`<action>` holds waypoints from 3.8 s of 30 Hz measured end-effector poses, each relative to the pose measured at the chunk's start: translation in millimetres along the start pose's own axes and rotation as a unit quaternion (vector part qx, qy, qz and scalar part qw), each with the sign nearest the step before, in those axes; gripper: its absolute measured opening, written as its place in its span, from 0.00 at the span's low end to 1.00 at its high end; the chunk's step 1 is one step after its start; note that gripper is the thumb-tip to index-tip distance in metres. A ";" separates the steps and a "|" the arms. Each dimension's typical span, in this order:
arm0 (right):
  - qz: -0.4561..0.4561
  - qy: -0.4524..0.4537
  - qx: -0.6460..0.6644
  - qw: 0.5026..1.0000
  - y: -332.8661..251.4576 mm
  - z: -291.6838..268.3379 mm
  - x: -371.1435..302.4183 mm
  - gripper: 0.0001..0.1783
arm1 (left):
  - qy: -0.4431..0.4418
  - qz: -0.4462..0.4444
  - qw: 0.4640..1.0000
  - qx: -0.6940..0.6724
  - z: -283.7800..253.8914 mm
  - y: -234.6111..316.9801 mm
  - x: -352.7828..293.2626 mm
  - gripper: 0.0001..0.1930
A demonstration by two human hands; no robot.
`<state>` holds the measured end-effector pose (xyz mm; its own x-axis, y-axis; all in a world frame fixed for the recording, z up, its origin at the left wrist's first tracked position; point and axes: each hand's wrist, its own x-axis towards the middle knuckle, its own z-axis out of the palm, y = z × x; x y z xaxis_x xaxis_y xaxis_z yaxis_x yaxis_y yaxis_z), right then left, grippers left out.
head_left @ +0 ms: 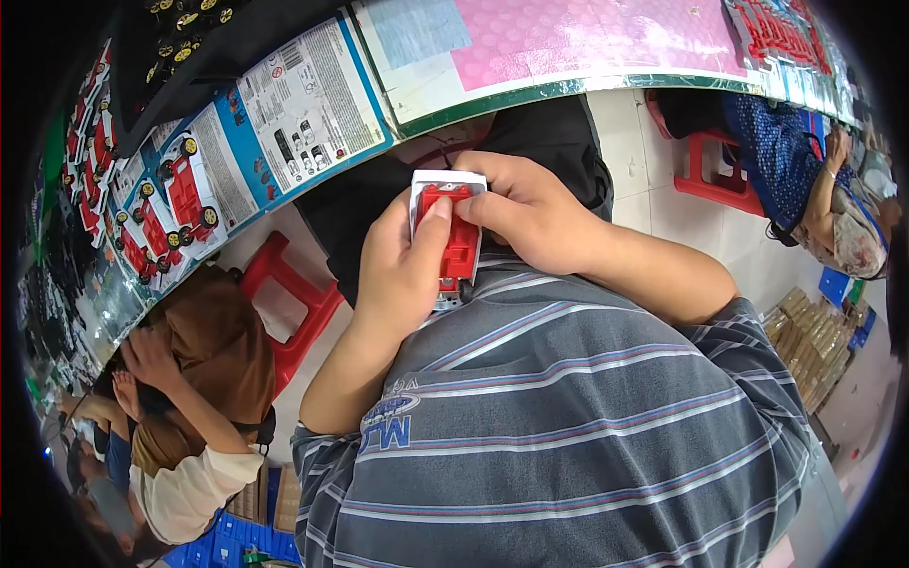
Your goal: The person assembles toy cars by snapping wheel axles into toy car chassis by hand, placing the assembled cars onto the table, and transferring additional wheel axles into a tray.
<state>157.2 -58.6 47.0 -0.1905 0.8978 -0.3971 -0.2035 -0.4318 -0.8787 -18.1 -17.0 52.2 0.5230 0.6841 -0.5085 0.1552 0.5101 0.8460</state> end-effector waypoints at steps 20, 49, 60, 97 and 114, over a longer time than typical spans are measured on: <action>-0.011 0.015 -0.017 1.000 9.2 -1.2 -0.8 0.06 | 0.013 0.006 0.998 0.056 1.8 -3.4 1.6 0.15; -0.010 0.017 0.008 1.000 8.9 -4.5 3.0 0.07 | 0.019 0.050 0.986 0.161 3.2 0.9 4.2 0.13; -0.018 0.040 0.040 0.998 11.7 -1.7 7.7 0.09 | 0.044 0.035 0.985 0.166 11.7 7.1 5.6 0.14; -0.130 0.041 -0.121 0.983 12.0 -7.2 3.9 0.13 | 0.000 -0.009 0.998 0.061 -5.0 4.5 21.9 0.12; -0.099 0.061 -0.193 0.974 6.6 -10.1 6.7 0.09 | 0.006 -0.006 0.993 0.119 2.9 9.3 16.4 0.12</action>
<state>164.3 -54.6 35.9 -0.0648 0.9737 -0.2183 0.1560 -0.2062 -0.9660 -5.6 -2.5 52.2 0.5104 0.6852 -0.5195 0.3560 0.3816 0.8530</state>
